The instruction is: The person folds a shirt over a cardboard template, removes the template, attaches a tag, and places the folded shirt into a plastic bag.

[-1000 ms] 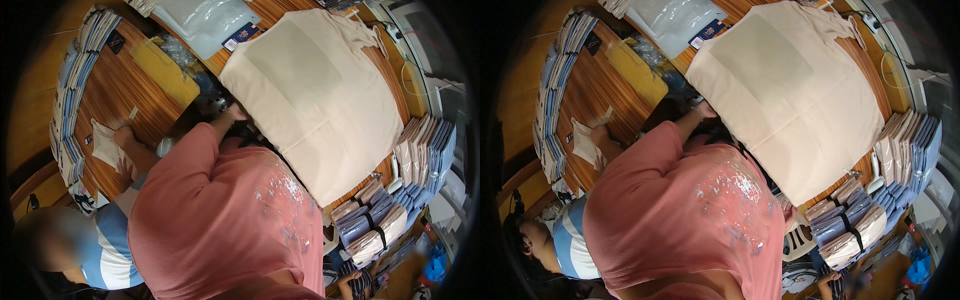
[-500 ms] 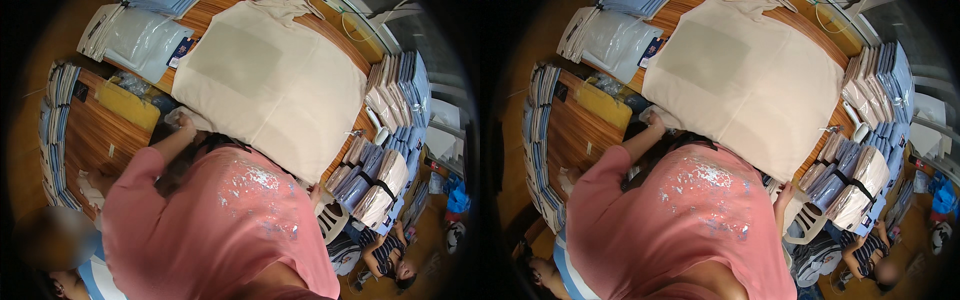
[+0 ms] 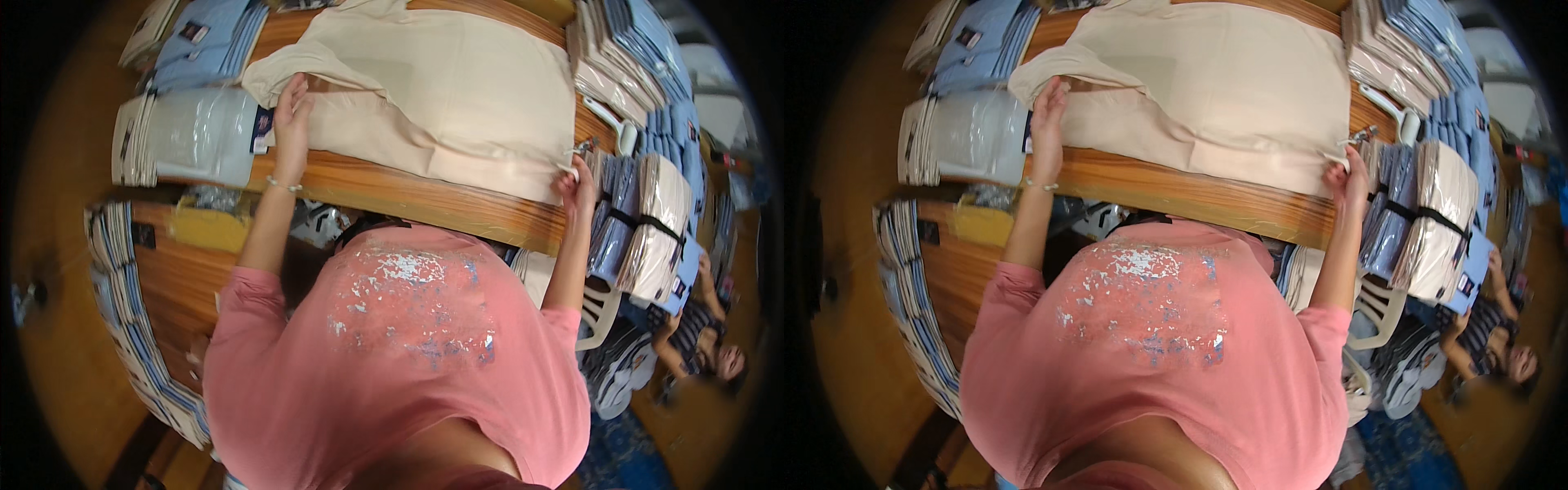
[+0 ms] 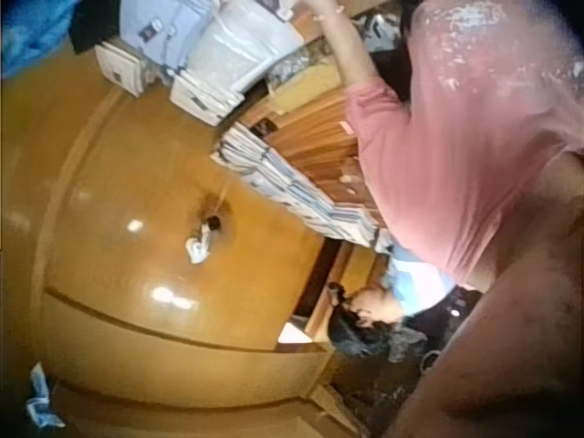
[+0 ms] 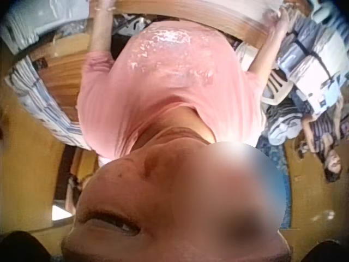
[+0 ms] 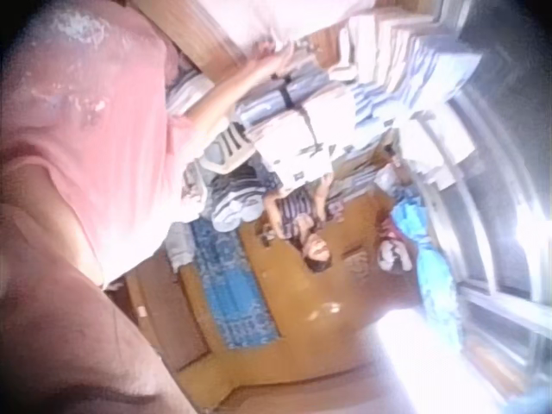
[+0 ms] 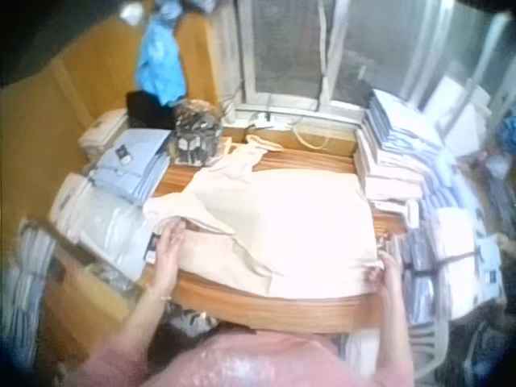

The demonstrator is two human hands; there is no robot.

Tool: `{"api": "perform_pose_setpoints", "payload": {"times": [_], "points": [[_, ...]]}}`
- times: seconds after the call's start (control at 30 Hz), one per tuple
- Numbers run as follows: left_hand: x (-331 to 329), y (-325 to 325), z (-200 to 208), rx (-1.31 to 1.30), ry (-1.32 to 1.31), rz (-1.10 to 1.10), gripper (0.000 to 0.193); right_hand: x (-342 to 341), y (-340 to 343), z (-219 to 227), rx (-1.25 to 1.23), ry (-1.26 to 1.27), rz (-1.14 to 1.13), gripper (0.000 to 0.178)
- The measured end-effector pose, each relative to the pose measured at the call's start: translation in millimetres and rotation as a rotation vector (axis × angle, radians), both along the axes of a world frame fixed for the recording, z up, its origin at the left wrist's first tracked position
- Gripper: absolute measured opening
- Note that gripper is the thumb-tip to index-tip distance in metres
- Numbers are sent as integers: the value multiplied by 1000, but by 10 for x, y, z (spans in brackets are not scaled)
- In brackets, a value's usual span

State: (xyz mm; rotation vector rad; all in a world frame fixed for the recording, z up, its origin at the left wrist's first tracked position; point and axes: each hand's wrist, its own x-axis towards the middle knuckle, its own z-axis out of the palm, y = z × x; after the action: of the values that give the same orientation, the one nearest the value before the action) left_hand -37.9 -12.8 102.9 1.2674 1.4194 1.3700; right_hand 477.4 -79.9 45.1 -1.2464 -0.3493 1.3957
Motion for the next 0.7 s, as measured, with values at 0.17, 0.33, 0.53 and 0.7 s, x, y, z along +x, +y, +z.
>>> {"api": "perform_pose_setpoints", "payload": {"times": [0.17, 0.33, 0.53, 0.7], "points": [[313, 561, -420, 185, 736, -697, 36, -162, 282, 6, -167, -129, -1, 28], [781, 957, -566, 368, 1129, -859, 30, -177, 231, 264, -117, -226, 116, 30], [556, 948, -749, 160, 752, -670, 27, -229, 492, 131, -54, -140, -26, 25], [758, 942, -839, 146, 875, -585, 28, -70, 449, -67, -52, -60, -112, 22]]}}
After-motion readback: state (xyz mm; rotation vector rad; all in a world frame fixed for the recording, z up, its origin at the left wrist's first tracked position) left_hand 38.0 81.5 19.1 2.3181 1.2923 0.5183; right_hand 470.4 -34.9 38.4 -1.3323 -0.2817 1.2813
